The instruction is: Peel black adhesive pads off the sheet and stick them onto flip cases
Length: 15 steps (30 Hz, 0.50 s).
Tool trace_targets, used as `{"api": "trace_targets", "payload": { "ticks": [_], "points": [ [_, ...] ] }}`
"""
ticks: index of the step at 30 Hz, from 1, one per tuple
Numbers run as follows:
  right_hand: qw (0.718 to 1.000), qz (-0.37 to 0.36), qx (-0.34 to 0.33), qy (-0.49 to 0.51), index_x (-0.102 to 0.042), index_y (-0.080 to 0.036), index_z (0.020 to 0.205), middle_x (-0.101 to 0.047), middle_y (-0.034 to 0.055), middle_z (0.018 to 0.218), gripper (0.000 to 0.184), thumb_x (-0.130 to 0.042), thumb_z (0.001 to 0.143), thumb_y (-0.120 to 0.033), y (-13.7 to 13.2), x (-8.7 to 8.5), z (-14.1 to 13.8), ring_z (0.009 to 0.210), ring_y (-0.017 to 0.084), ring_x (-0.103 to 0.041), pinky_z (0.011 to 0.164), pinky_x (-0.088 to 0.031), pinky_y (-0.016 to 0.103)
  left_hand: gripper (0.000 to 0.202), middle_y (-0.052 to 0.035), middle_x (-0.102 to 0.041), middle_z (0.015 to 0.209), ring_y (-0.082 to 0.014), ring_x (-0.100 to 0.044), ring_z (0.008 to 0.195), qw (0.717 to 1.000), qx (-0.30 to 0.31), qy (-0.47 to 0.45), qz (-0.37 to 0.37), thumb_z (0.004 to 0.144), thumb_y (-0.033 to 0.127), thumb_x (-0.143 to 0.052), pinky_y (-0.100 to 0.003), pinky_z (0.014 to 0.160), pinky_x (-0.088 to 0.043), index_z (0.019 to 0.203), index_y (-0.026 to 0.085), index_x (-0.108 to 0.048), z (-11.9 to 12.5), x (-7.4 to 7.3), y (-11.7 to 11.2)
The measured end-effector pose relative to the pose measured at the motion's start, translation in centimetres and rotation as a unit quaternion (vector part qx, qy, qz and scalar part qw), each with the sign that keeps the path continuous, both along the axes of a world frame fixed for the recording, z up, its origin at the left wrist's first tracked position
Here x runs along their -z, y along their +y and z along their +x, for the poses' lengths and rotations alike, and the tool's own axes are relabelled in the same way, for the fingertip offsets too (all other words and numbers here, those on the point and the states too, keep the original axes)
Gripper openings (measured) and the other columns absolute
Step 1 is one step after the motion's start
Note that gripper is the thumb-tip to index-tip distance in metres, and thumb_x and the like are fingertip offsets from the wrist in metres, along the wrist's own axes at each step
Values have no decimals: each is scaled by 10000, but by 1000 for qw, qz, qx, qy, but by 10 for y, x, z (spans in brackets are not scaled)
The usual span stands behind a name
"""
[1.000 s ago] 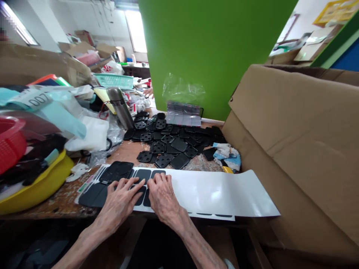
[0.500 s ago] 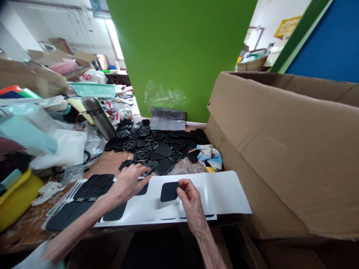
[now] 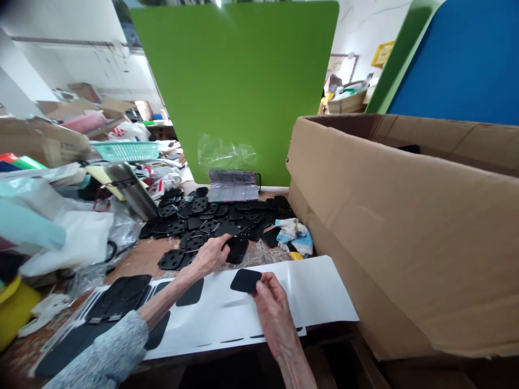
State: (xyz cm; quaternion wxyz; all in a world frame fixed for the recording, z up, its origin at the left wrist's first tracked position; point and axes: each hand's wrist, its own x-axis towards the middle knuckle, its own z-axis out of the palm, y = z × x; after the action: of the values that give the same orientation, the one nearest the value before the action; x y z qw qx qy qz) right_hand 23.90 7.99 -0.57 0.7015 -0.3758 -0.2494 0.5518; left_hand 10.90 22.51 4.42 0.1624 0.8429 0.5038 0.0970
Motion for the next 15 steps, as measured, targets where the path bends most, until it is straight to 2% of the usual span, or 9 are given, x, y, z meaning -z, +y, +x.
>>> {"api": "trace_targets", "payload": {
  "ticks": [3,5,7,9,11,12,14,15],
  "points": [
    [998,5,57,-17,-463,-257,888,-566,11,944,170,-559,794,-361,6,-10,9,923,177,-553,842,-426,360,289,-22,-570,732,-152,-514,682,997,28,-47,-60,773,170,-362,-248,618,-390,957,173,-585,-17,-23,-8],
    [988,19,112,-107,-451,-252,914,-542,21,955,145,-505,832,-359,12,-27,13,908,173,-541,820,-433,351,261,15,-524,643,-118,-457,577,988,68,-71,-116,767,197,-387,-210,516,-348,914,172,-603,-30,-37,-24],
    [950,35,171,-261,-456,-241,936,-522,29,928,116,-449,864,-331,21,-45,11,869,168,-526,804,-431,335,267,32,-504,619,-99,-412,527,964,113,-116,-209,779,233,-408,-192,455,-302,944,174,-609,-42,-47,-42],
    [880,69,194,-427,-469,-226,950,-514,53,941,125,-386,883,-292,31,-57,1,869,177,-514,793,-429,331,277,34,-520,630,-87,-400,515,924,132,-181,-310,779,256,-458,-183,440,-283,992,172,-613,-54,-52,-58],
    [822,95,183,-531,-482,-217,944,-518,71,939,156,-340,888,-252,39,-60,-13,875,189,-511,783,-427,331,292,24,-562,662,-85,-435,528,883,89,-252,-385,757,268,-534,-179,457,-308,1018,166,-615,-67,-52,-69],
    [807,97,177,-554,-482,-215,936,-522,72,921,165,-327,887,-238,42,-58,-20,871,193,-513,778,-424,332,298,14,-588,679,-91,-469,543,866,45,-286,-408,742,275,-571,-182,479,-341,1014,163,-617,-72,-51,-74],
    [806,76,180,-558,-467,-211,927,-525,66,869,160,-312,888,-224,44,-50,-33,841,196,-517,763,-417,335,290,-14,-637,738,-117,-548,611,813,-54,-378,-439,720,287,-625,-209,559,-419,979,158,-623,-81,-47,-84],
    [812,58,193,-548,-452,-208,921,-520,64,849,150,-306,890,-225,44,-45,-38,817,197,-518,749,-415,336,281,-30,-657,800,-138,-582,680,775,-92,-439,-444,719,297,-635,-236,621,-452,968,166,-622,-83,-43,-91]
  ]
}}
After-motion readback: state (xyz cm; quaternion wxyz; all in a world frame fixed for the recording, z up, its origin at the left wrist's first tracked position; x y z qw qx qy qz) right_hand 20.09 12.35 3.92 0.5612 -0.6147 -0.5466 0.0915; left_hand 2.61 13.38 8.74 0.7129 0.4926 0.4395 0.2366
